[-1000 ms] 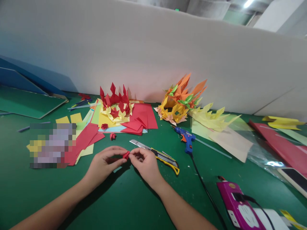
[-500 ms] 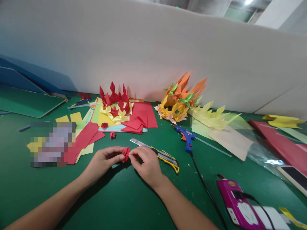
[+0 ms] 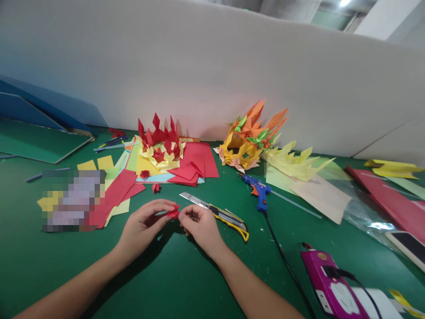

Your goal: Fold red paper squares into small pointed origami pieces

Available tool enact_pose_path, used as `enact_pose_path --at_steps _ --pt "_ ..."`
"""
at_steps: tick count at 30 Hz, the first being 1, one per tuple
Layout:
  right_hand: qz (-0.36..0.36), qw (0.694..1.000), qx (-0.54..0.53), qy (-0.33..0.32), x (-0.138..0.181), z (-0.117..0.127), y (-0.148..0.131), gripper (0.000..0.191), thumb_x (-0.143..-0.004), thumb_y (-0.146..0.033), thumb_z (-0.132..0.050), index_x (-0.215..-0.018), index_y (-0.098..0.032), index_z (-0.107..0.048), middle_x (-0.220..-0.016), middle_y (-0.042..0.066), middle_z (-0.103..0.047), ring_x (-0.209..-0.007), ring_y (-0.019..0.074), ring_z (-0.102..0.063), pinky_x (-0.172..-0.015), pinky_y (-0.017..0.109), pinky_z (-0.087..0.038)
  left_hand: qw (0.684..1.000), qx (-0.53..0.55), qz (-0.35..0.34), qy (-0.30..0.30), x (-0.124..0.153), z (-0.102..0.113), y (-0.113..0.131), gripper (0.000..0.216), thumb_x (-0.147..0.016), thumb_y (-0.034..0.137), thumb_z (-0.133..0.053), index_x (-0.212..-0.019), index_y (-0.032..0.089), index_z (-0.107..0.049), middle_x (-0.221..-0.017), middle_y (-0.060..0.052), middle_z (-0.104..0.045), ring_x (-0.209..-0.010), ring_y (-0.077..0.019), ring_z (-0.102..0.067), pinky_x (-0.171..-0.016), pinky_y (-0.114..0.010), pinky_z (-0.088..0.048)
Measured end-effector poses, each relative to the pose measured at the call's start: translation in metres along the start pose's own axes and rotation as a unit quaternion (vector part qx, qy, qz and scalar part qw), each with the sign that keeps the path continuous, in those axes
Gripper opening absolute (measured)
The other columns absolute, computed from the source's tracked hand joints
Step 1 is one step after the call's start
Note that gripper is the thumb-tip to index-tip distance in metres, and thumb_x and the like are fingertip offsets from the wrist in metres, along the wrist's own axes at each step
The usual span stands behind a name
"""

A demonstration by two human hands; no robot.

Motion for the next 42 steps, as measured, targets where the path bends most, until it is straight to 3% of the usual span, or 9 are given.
enact_pose_path --at_steps 9,13,17,20,23,27,34,39,42 --pt "0.083 0.995 0.052 0.011 0.005 -0.003 -0.013 0.020 -0.068 -0.038 -0.065 -0.068 -0.018 -0.061 -0.054 -0.003 -0.054 -0.046 0.0089 -0.045 -0.043 0.021 -0.038 0.988 0.060 0.137 0.038 0.002 0.004 -0.021 0.017 -0.063 0.030 -0.073 -0.077 0.021 -0.073 -0.083 -0.006 -0.076 -0.079 -0.0220 -0.069 -0.079 -0.037 -0.056" --pt "0.119 0.992 0.051 0.005 0.006 -0.002 -0.016 0.021 -0.075 -0.039 -0.061 -0.069 -0.018 -0.060 -0.058 -0.002 -0.056 -0.049 0.0100 -0.049 -0.048 0.022 -0.041 0.956 0.186 0.225 0.038 0.006 -0.002 -0.040 0.032 -0.055 0.032 -0.080 -0.081 0.016 -0.070 -0.077 -0.006 -0.075 -0.072 -0.0198 -0.069 -0.077 -0.037 -0.055" --pt "0.134 0.989 0.016 0.067 0.004 0.012 -0.016 0.018 -0.074 -0.037 -0.063 -0.079 -0.019 -0.062 -0.070 -0.001 -0.059 -0.055 0.0106 -0.052 -0.053 0.023 -0.045 0.922 0.277 0.269 0.022 0.010 -0.009 -0.047 0.033 -0.054 0.029 -0.083 -0.080 0.015 -0.068 -0.075 -0.002 -0.073 -0.067 -0.0129 -0.066 -0.073 -0.028 -0.053" --pt "0.107 0.994 0.002 0.018 0.000 0.004 -0.012 0.020 -0.072 -0.035 -0.066 -0.085 -0.019 -0.065 -0.077 0.001 -0.063 -0.064 0.0133 -0.058 -0.063 0.027 -0.049 0.912 0.300 0.278 -0.002 0.011 -0.015 -0.045 0.030 -0.054 0.028 -0.083 -0.077 0.015 -0.068 -0.071 0.000 -0.071 -0.065 -0.0105 -0.064 -0.072 -0.025 -0.052" --pt "0.095 0.995 -0.002 -0.018 -0.001 -0.004 -0.012 0.017 -0.069 -0.034 -0.068 -0.077 -0.020 -0.065 -0.075 0.001 -0.064 -0.067 0.0147 -0.059 -0.066 0.028 -0.050 0.921 0.279 0.271 -0.010 0.011 -0.016 -0.041 0.026 -0.055 0.027 -0.082 -0.073 0.015 -0.066 -0.068 0.001 -0.069 -0.064 -0.0103 -0.062 -0.069 -0.024 -0.051" --pt "0.110 0.994 -0.012 0.004 0.001 -0.001 -0.016 0.020 -0.063 -0.035 -0.074 -0.066 -0.019 -0.063 -0.074 0.001 -0.062 -0.069 0.0152 -0.059 -0.063 0.027 -0.050 0.955 0.192 0.228 -0.011 0.008 -0.012 -0.035 0.016 -0.060 0.025 -0.076 -0.070 0.016 -0.066 -0.065 0.002 -0.068 -0.063 -0.0110 -0.062 -0.067 -0.024 -0.051" --pt "0.003 0.998 -0.057 -0.032 -0.002 -0.005 0.001 0.033 -0.051 -0.035 -0.082 -0.064 -0.016 -0.059 -0.056 -0.003 -0.060 -0.048 0.0085 -0.051 -0.048 0.021 -0.043 0.993 0.038 0.109 -0.035 0.004 -0.010 -0.015 0.008 -0.066 0.023 -0.065 -0.072 0.018 -0.066 -0.069 -0.001 -0.069 -0.062 -0.0146 -0.064 -0.060 -0.027 -0.053" --pt "-0.010 0.996 -0.073 -0.053 -0.002 -0.008 0.002 0.034 -0.049 -0.030 -0.084 -0.064 -0.017 -0.056 -0.052 -0.006 -0.057 -0.044 0.0070 -0.049 -0.045 0.019 -0.041 0.995 0.040 0.065 -0.061 0.004 -0.016 -0.011 0.003 -0.067 0.020 -0.063 -0.068 0.018 -0.064 -0.070 -0.001 -0.066 -0.062 -0.0130 -0.063 -0.061 -0.026 -0.053" --pt "-0.005 0.997 -0.054 -0.056 -0.002 -0.009 0.002 0.033 -0.050 -0.028 -0.083 -0.062 -0.017 -0.054 -0.050 -0.006 -0.056 -0.042 0.0066 -0.048 -0.043 0.019 -0.040 0.991 0.073 0.084 -0.069 0.004 -0.018 -0.015 0.004 -0.064 0.019 -0.067 -0.067 0.017 -0.064 -0.073 0.000 -0.065 -0.062 -0.0123 -0.063 -0.062 -0.026 -0.053"
Point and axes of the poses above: each hand's wrist, its own x-axis away from the middle knuckle, its own z-axis out of the back of the hand, y = z × x, the point moved 9 cm from there along -x, towards the middle knuckle
